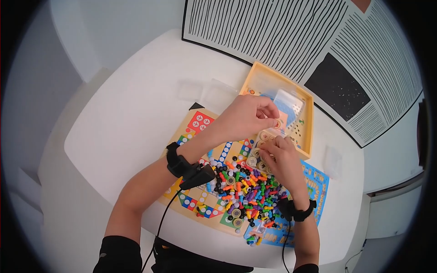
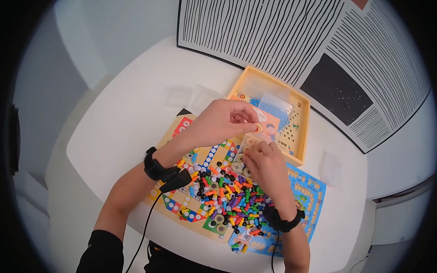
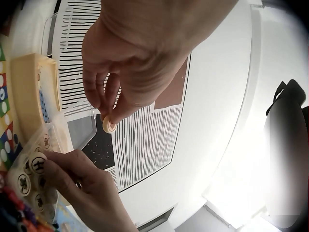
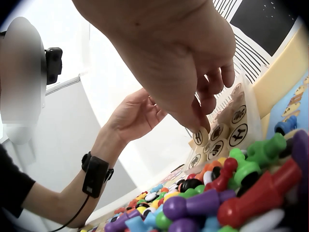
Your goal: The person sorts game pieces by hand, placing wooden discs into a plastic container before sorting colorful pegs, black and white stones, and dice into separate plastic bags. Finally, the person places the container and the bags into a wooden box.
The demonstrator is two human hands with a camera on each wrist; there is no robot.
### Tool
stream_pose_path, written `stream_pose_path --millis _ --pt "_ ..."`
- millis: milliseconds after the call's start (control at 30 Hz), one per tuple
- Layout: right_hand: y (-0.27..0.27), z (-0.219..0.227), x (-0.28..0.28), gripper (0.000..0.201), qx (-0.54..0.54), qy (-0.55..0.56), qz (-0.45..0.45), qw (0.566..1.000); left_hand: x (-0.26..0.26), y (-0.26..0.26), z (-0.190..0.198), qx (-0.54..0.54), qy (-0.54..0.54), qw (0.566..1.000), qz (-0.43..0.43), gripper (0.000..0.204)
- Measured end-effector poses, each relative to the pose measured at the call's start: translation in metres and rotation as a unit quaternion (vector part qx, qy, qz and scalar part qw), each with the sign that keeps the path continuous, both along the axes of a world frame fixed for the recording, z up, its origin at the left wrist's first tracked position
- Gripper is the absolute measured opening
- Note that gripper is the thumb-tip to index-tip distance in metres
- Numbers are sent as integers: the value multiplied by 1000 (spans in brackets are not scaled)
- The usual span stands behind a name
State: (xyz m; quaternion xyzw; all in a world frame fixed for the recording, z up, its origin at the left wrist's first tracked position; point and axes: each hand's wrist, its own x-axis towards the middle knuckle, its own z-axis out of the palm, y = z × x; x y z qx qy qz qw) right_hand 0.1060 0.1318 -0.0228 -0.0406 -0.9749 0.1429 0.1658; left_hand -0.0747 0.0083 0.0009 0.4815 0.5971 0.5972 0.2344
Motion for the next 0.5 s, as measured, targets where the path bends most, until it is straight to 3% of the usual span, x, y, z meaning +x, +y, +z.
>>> stream_pose_path --millis 100,200,367,500 --pt "3 2 3 17 16 22 -1 1000 -1 1 -3 -35 -16 999 -20 16" --pt "13 25 15 16 -37 57 -68 995 5 3 -12 -35 29 999 -17 17" --pt "39 46 42 11 -108 96 -152 978 16 8 -23 -141 261 955 0 19" --pt "43 44 47 11 -114 107 -135 978 19 7 -27 -175 302 937 0 18"
